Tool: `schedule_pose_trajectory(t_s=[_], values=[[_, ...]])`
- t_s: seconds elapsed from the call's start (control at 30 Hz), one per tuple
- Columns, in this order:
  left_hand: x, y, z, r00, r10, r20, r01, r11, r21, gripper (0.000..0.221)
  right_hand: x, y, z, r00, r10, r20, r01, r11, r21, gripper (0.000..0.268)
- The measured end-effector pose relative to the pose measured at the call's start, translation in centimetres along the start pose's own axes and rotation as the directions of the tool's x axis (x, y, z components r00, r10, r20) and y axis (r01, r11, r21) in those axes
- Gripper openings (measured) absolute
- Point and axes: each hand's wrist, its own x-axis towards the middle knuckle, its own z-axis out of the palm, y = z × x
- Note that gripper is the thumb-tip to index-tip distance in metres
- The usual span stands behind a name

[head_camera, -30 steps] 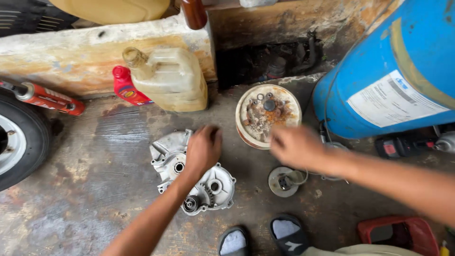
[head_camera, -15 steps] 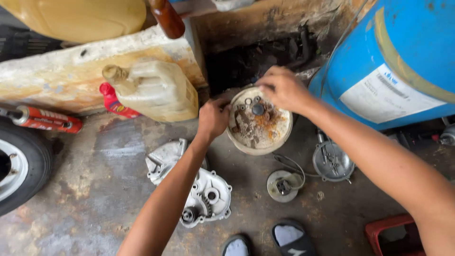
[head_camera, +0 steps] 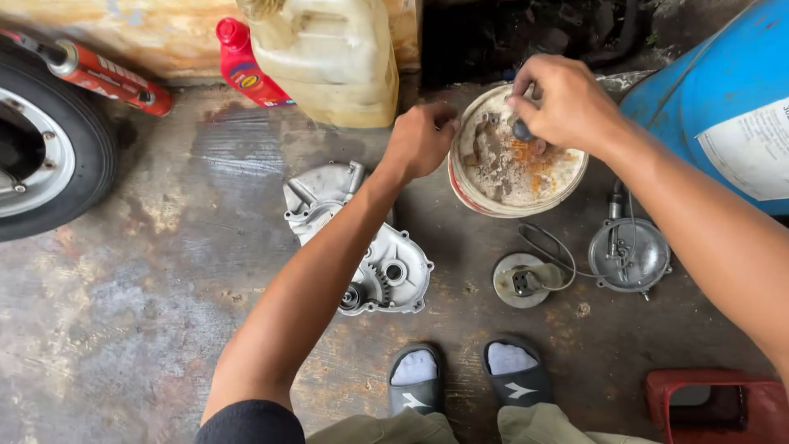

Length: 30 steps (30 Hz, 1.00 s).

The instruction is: Disassembling and cleaning motorcycle engine components on a workshop floor

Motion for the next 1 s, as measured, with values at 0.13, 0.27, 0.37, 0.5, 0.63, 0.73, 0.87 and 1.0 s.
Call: schedule_pose_trajectory(t_s=[0.13,0.27,0.37,0.5,0.63,0.73,0.87,1.0], values=[[-0.4,0.9,-0.7,0.999,-0.047,0.020,0.047,0.999,0.017,0.029,-1.6,0.1,-0.5,0.985,-0.137,-0.100,0.149,0.982,0.120,0.019],[-0.7,1.3,-0.4,1.000,-0.028,0.007,0.028,0.999,0.041,0.029,-3.7,-0.6,-1.0,0.994,-0.033,-0.105,0.049,0.987,0.150,0.008],[-0.9,1.1,0.2,1.000,0.001,-0.009,0.000,0.998,0.057,0.026,-5.2,-1.3,-1.0,0.996,0.032,-0.077,-0.011,0.966,0.256,0.005],[-0.9,0.8,1.3,1.000,0.015,-0.015,-0.014,0.995,0.098,0.027,-6.8,-2.6,-1.3,0.996,0.070,-0.048,-0.053,0.952,0.303,0.008],[-0.4,-0.1,2.3,0.999,0.028,-0.039,-0.024,0.994,0.109,0.030,-7.2,-1.3,-1.2,0.998,0.052,-0.046,-0.032,0.933,0.359,0.011],[-1.1,-0.9,3.0,0.999,0.016,-0.038,-0.011,0.992,0.126,0.032,-7.5,0.3,-0.6,0.992,-0.037,-0.123,0.075,0.945,0.319,0.013],[-0.6,0.9,2.4,0.992,-0.125,-0.026,0.125,0.992,0.029,0.032,-7.0,4.5,-0.1,0.925,0.142,-0.353,-0.020,0.944,0.329,0.020],[-1.5,3.4,0.6,0.959,-0.276,0.065,0.273,0.960,0.055,0.039,-6.5,7.0,1.4,0.858,0.316,-0.404,-0.205,0.933,0.294,0.024]])
